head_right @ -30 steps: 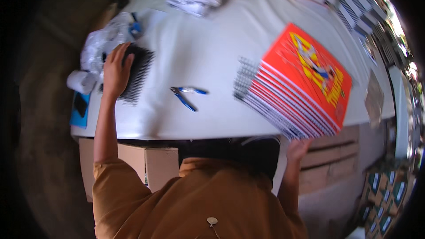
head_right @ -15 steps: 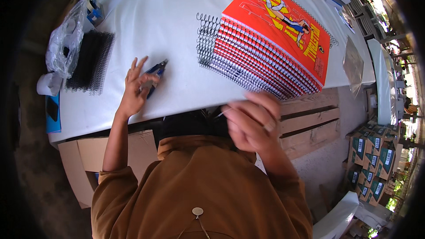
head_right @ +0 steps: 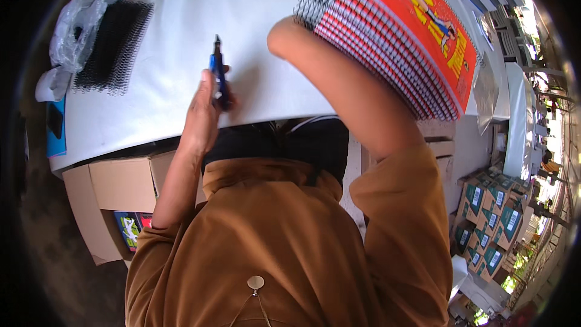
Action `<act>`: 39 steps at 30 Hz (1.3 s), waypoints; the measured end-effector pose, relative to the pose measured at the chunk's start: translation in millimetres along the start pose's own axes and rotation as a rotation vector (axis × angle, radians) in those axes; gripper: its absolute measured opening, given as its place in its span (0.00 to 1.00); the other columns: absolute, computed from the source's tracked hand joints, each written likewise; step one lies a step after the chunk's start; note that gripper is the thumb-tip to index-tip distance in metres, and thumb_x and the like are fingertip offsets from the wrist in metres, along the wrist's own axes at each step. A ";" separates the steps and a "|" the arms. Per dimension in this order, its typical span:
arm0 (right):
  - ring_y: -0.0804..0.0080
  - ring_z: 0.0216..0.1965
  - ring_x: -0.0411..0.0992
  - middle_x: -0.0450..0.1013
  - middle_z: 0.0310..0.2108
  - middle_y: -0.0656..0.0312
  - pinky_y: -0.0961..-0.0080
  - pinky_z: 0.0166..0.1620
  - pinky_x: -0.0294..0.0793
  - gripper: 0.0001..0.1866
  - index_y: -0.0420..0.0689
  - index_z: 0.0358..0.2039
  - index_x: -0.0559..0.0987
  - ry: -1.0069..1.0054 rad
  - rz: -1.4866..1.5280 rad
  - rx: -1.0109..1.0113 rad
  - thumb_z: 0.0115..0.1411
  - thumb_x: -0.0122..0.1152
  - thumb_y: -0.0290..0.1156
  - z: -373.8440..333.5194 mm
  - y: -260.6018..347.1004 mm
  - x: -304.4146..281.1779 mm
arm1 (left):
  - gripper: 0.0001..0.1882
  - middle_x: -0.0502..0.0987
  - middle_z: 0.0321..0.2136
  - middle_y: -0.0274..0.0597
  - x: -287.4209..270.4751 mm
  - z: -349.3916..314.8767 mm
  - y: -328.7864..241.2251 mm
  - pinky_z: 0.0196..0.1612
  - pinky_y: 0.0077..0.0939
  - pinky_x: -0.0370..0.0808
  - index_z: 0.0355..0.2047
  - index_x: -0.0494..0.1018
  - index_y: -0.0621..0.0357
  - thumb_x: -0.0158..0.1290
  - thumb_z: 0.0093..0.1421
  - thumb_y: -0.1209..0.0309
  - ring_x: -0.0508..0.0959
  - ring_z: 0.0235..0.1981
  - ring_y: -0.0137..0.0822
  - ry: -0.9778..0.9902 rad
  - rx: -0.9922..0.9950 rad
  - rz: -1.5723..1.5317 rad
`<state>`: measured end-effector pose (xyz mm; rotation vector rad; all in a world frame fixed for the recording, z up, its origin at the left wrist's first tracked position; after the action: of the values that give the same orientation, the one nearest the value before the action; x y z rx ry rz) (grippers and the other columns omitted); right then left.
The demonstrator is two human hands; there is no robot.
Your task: The person inserts a spiral coil into the punched holes of notebook covers and pages, then uses a pair of pliers to cut and bend the end of the coil.
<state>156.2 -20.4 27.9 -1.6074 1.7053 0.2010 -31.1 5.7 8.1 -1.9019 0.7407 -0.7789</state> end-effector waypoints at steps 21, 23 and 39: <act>0.62 0.21 0.74 0.75 0.19 0.52 0.68 0.26 0.72 0.10 0.34 0.20 0.78 -0.143 0.346 -0.122 0.38 0.65 0.27 6.7 -19.2 -3.5 | 0.23 0.71 0.26 0.38 116.0 32.2 57.6 0.34 0.37 0.74 0.37 0.68 0.59 0.33 0.65 0.51 0.73 0.30 0.36 0.539 -0.621 -0.908; 0.61 0.21 0.74 0.74 0.19 0.51 0.68 0.25 0.71 0.09 0.33 0.20 0.78 -0.114 0.328 -0.128 0.38 0.63 0.26 8.1 -18.7 -4.5 | 0.23 0.68 0.23 0.36 112.4 35.5 64.0 0.30 0.31 0.72 0.35 0.67 0.58 0.34 0.65 0.50 0.71 0.26 0.33 0.519 -0.598 -0.890; 0.65 0.23 0.73 0.76 0.22 0.54 0.70 0.27 0.72 0.08 0.39 0.22 0.81 -0.004 0.322 -0.182 0.37 0.61 0.17 25.5 -27.5 -2.7 | 0.27 0.73 0.33 0.45 110.3 36.9 43.2 0.37 0.36 0.77 0.40 0.66 0.61 0.31 0.65 0.48 0.77 0.36 0.39 0.729 -0.534 -0.620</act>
<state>191.4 -8.5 22.3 -1.4465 1.9841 0.5308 57.9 -75.6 -21.3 -2.3749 0.8449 -1.8774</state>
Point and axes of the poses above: each hand's wrist, its own z-axis towards the middle knuckle, its own x-axis out of the palm, y = z × x, the point moved 4 cm from there along z, towards the middle knuckle
